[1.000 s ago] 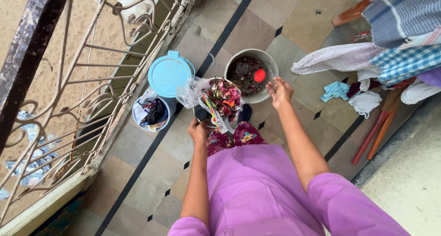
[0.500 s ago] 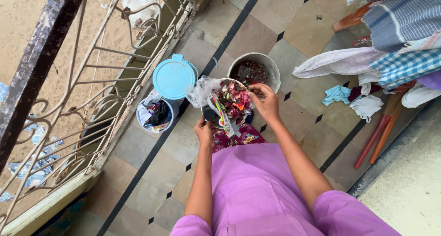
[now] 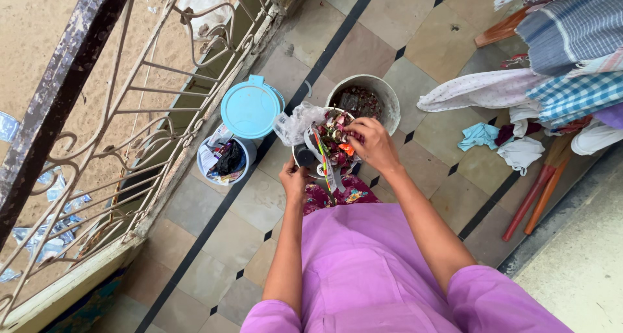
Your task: The person sorts mixed waste from a small bucket into a larger bucket by hand. They pick up items such as plastic wrappers, foil, and small containers, inspect them briefly, and transfer them into the larger bucket. The process continues until the smaller bucket is emptied.
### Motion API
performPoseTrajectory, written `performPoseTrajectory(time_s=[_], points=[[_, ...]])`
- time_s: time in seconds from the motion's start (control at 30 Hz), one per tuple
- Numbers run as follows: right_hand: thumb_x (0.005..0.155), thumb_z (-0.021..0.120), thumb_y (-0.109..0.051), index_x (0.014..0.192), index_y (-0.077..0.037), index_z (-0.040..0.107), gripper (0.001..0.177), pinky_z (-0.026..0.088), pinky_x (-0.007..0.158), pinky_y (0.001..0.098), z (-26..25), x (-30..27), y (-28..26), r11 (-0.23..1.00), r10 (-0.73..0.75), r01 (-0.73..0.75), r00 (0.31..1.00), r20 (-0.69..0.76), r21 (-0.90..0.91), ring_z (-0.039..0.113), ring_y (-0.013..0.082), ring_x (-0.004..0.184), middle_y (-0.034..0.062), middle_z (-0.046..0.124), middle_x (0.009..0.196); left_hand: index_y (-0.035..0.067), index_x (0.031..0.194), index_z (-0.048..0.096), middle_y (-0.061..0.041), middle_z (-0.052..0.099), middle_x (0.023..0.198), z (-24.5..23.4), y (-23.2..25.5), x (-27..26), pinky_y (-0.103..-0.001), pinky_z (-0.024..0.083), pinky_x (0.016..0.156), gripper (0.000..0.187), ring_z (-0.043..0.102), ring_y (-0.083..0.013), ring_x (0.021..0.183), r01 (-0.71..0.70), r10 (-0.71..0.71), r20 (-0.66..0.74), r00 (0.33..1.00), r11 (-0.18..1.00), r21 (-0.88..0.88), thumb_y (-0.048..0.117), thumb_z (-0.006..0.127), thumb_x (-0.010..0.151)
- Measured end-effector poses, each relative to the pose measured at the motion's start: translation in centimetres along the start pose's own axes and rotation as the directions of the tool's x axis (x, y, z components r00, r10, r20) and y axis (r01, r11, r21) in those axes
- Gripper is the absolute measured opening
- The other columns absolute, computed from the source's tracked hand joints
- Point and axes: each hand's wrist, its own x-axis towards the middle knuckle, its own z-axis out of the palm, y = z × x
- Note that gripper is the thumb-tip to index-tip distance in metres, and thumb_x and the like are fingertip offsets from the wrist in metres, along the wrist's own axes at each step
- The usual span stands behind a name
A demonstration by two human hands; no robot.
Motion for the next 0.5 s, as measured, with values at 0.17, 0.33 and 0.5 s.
performPoseTrajectory(time_s=[0.17,0.33,0.5], points=[[0.086,0.075,-0.004,0.105,-0.005,0.076,0.019,0.060,0.083,0.0369,0.4,0.2,1.3,0.987,-0.019,0.030,0.997,-0.070,0.155,0.073,0.0267,0.094,0.0110,0.074,0.108,0.002,0.132,0.068,-0.002,0.051,0.089,-0.4,-0.6,0.2,-0.033,0.064,0.053,0.053,0.065,-0.0156,0.068,-0.022,0.022,0.019,1.000,1.000,-0.007,-0.008,0.058,0.081],[0.086,0.080,-0.007,0.104,-0.006,0.080,0.018,0.057,0.071,0.0285,0.6,0.2,2.1,0.929,0.211,-0.185,0.976,-0.050,0.319,0.072,0.0154,0.082,0.0087,0.078,0.099,0.002,0.132,0.069,-0.001,0.049,0.089,-0.5,-1.0,0.6,-0.033,0.065,0.054,0.055,0.063,-0.0155,0.067,-0.023,0.023,0.019,1.000,1.000,0.001,-0.010,0.058,0.079],[0.088,0.077,-0.002,0.109,0.001,0.076,0.021,0.057,0.074,0.0204,1.6,0.2,6.1,0.465,0.458,-0.340,0.883,0.107,0.818,0.070,0.0079,0.080,0.0075,0.077,0.095,0.000,0.131,0.066,-0.005,0.055,0.085,-0.7,-1.4,1.2,-0.035,0.064,0.053,0.049,0.065,-0.0162,0.067,0.015,-0.015,0.005,1.000,1.000,-0.009,-0.007,0.059,0.084]])
